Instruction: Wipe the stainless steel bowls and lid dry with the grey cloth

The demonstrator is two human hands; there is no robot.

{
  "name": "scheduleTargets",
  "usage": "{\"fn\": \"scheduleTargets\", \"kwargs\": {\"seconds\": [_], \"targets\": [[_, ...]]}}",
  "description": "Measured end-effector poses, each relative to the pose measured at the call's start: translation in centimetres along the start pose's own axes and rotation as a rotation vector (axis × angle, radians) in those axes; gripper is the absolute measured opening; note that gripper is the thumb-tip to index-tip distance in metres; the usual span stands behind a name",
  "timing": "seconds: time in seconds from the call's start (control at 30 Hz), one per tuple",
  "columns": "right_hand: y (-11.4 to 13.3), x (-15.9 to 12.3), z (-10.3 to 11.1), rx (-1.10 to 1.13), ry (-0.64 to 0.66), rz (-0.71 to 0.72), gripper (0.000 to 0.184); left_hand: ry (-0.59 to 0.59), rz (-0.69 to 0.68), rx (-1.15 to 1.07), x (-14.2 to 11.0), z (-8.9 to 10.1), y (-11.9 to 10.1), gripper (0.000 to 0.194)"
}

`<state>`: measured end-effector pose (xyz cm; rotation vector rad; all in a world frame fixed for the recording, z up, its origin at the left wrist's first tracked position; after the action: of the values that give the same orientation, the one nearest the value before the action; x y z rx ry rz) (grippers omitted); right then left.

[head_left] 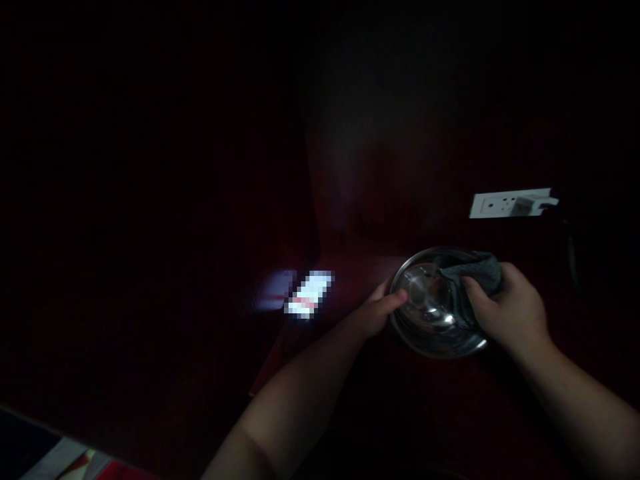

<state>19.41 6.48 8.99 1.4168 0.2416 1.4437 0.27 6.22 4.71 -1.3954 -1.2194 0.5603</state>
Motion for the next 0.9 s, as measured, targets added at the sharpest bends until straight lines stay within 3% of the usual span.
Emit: {"fn": "scheduleTargets", "kwargs": {"seconds": [0.17, 0.6, 0.77, 0.9], "targets": [[0.1, 0.3, 0.0, -0.018, 0.004, 0.03, 0.025, 0.021, 0.067, 0.003, 0.3, 0.6, 0.9, 0.073], [1.1, 0.3, -1.0, -0.026, 0.14, 0.246, 0.016, 0.066, 0.148, 0.055, -0.1, 1.0, 1.4, 0.075], [0.9, 0.4, -0.8, 0.017, 0.129, 0.21, 0.013, 0.032, 0.051, 0.054, -0.3, 0.5, 1.0, 0.073], [0.2, 0.5, -0.1, 0.046, 0.003, 0.107, 0.018, 0.028, -0.075, -0.005, -0.6, 0.0, 0.8, 0.076]]}}
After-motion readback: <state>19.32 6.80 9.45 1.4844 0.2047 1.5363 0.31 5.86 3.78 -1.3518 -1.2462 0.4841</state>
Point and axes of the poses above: each hand's wrist, its own x-axis towards the middle knuckle, its own z-axis out of the back of the hand, y = z × x, the point moved 8 cm from there along x, towards the middle knuckle, and after that the axes turned 10 degrees about x, right-handed, at the moved point
